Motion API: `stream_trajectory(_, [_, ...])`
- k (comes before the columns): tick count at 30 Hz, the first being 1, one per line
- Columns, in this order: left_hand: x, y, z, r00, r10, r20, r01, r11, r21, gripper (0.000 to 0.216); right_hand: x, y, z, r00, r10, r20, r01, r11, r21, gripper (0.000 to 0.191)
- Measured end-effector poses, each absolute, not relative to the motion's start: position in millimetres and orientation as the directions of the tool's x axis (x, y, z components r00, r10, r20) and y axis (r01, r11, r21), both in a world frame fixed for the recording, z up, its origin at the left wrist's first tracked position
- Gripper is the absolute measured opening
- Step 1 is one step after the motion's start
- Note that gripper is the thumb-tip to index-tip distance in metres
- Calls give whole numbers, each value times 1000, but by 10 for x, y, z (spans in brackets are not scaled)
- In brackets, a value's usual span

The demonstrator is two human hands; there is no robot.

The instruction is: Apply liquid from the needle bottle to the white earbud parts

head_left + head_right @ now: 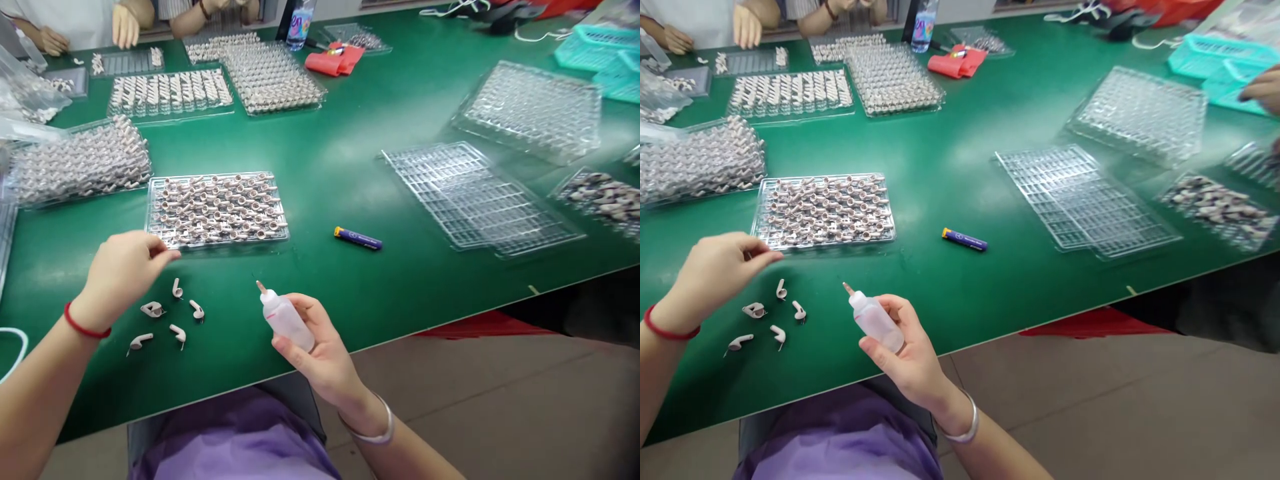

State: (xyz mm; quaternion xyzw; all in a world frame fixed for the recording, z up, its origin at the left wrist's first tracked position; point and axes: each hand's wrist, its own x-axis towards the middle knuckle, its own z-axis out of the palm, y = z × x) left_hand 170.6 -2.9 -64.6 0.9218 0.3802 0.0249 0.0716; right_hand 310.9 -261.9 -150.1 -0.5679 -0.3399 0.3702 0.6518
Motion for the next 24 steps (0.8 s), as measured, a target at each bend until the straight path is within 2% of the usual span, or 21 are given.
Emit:
stream_trajectory(2, [1632, -178, -622, 677, 705, -212, 730, -681, 66, 41, 3103, -2620, -1502, 494, 869, 26, -97, 84, -992, 37])
stream_trajectory(3, [1603, -236, -624, 666, 699, -261, 730, -682, 36, 43, 3100, -2619, -1502, 496, 868, 28, -96, 86, -992, 37])
stream_trajectory(5, [1562, -318, -648, 680, 678, -279, 710, -704, 21, 40, 3091, -2615, -1502, 501, 865, 31, -90, 88, -992, 37])
stream_trajectory(10, [1513, -391, -767, 722, 639, -265, 680, -726, 104, 26, 3082, -2611, -1507, 508, 861, 30, -76, 80, -994, 39])
stream_trajectory(14, [1435, -427, -831, 758, 633, -158, 652, -734, 192, 23, 3089, -2619, -1505, 518, 855, 29, -56, 68, -996, 39])
stream_trajectory(18, [1338, -619, -807, 763, 645, 45, 610, -741, 280, 21, 3011, -2540, -1433, 549, 836, -5, -62, 35, -997, 40])
stream_trajectory(21, [1283, -887, -786, 771, 607, 191, 503, -766, 400, 16, 2853, -2395, -1344, 547, 837, -3, -103, 63, -993, 46])
stream_trajectory(24, [1227, -1152, -806, 776, 553, 303, 393, -800, 455, 9, 2683, -2259, -1292, 503, 863, 49, -128, 130, -983, 44])
